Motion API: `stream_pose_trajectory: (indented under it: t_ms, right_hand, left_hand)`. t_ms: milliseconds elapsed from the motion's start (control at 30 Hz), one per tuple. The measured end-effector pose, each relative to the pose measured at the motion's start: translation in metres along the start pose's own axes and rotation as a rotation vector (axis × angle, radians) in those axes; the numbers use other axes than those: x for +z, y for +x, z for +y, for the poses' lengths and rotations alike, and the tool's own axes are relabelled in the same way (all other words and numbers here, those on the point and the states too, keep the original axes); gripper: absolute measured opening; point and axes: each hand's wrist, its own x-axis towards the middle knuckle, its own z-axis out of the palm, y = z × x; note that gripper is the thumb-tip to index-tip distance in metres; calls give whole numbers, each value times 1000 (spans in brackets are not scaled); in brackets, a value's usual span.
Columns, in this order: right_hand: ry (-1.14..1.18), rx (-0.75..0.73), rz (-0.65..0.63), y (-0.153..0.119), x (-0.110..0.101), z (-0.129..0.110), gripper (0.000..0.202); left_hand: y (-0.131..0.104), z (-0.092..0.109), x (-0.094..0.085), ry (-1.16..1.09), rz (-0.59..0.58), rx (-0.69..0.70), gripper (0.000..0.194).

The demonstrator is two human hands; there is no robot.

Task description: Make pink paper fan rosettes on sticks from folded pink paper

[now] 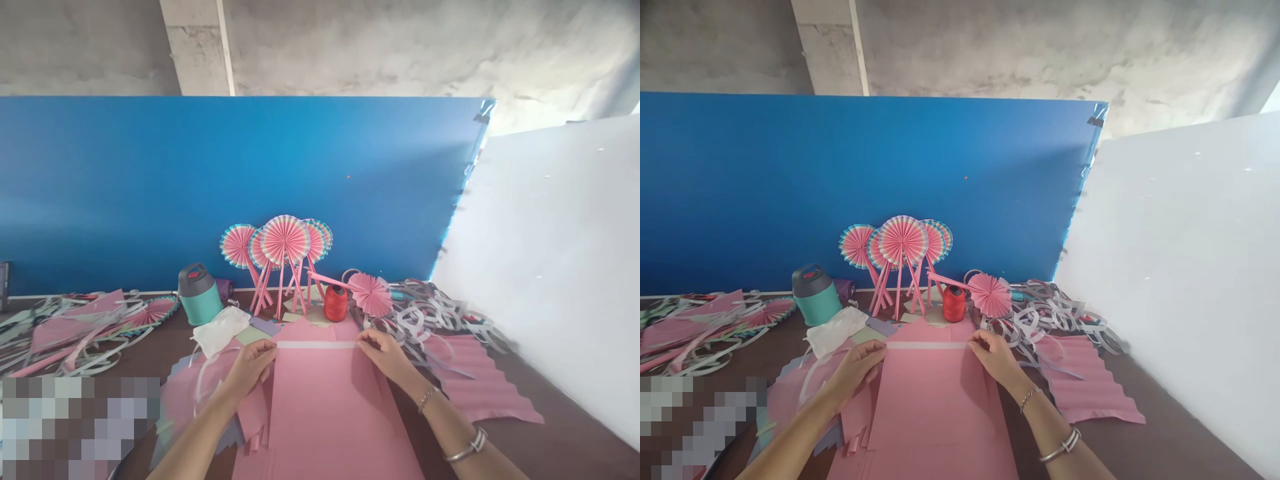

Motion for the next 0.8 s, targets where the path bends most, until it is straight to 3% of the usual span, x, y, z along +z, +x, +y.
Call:
stream_pose_trajectory:
  t_ms: [267,567,800]
  right_hand:
    - [-121,-29,-35,-3,0,-7,18]
    - [-144,-45,-87,-5,0,-12,18]
    - [-172,-46,-148,-7,0,-14,17]
  left_hand:
    - [2,-5,1,37,0,-9,31]
    - [-7,10,6,89,42,-17,26]
    - [-5,5,4,109,48,37,20]
